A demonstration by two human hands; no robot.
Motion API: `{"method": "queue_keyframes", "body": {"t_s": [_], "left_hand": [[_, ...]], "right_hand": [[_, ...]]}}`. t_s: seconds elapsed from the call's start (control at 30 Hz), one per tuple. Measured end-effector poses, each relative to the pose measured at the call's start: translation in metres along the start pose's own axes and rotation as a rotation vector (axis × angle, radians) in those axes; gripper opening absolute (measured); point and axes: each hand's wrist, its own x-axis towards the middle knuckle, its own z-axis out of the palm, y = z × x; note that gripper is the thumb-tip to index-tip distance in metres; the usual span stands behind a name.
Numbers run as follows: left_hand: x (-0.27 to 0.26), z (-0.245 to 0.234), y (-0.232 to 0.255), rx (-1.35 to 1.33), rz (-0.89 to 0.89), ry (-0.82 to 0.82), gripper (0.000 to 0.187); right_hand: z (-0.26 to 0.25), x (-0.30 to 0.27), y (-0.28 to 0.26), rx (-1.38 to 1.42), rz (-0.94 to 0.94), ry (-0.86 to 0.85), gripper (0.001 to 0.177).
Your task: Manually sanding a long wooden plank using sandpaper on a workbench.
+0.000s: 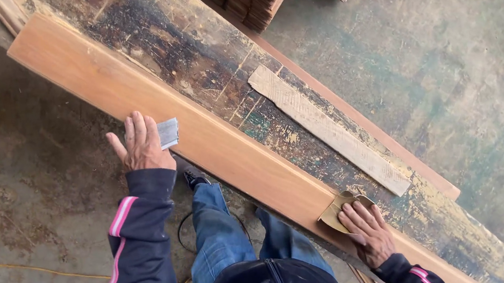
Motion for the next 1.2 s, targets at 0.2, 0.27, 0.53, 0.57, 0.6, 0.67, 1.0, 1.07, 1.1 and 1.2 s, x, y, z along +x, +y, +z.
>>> {"method": "queue_keyframes", "body": {"t_s": [0.2,0.27,0.53,0.57,0.6,0.67,1.0,1.07,1.1,1.2], "left_hand": [[0.010,-0.004,0.004,0.025,-0.054,-0.077,0.067],[0.007,-0.010,0.008,0.001,-0.060,-0.073,0.067],[0.007,-0.018,0.004,-0.054,-0.029,-0.057,0.061],[0.005,-0.015,0.002,-0.051,-0.013,-0.044,0.061],[0.004,-0.013,0.000,-0.047,0.004,-0.030,0.061],[0.007,-0.013,0.003,-0.046,-0.001,-0.041,0.063],[0.004,-0.002,-0.005,0.020,-0.003,-0.064,0.063],[0.003,-0.009,-0.002,-0.003,0.002,-0.075,0.064],[0.006,-0.011,-0.001,-0.026,-0.010,-0.066,0.066],[0.007,-0.010,-0.002,-0.051,-0.029,-0.094,0.070]], "right_hand": [[-0.040,0.185,-0.068,-0.161,-0.331,-0.706,0.087],[0.001,0.240,-0.086,-0.061,-0.450,-0.405,0.078],[-0.018,0.138,-0.048,-0.041,-0.418,-0.491,0.098],[-0.014,0.085,-0.027,0.049,-0.377,-0.325,0.079],[-0.022,0.031,-0.005,0.137,-0.332,-0.160,0.061],[-0.017,-0.004,0.014,0.114,-0.262,-0.216,0.062],[0.004,0.255,-0.089,0.090,-0.573,-0.214,0.071],[-0.005,0.234,-0.084,0.071,-0.526,-0.269,0.077],[-0.011,0.229,-0.079,0.038,-0.500,-0.319,0.083],[0.000,0.059,-0.002,0.119,-0.369,-0.270,0.059]]}}
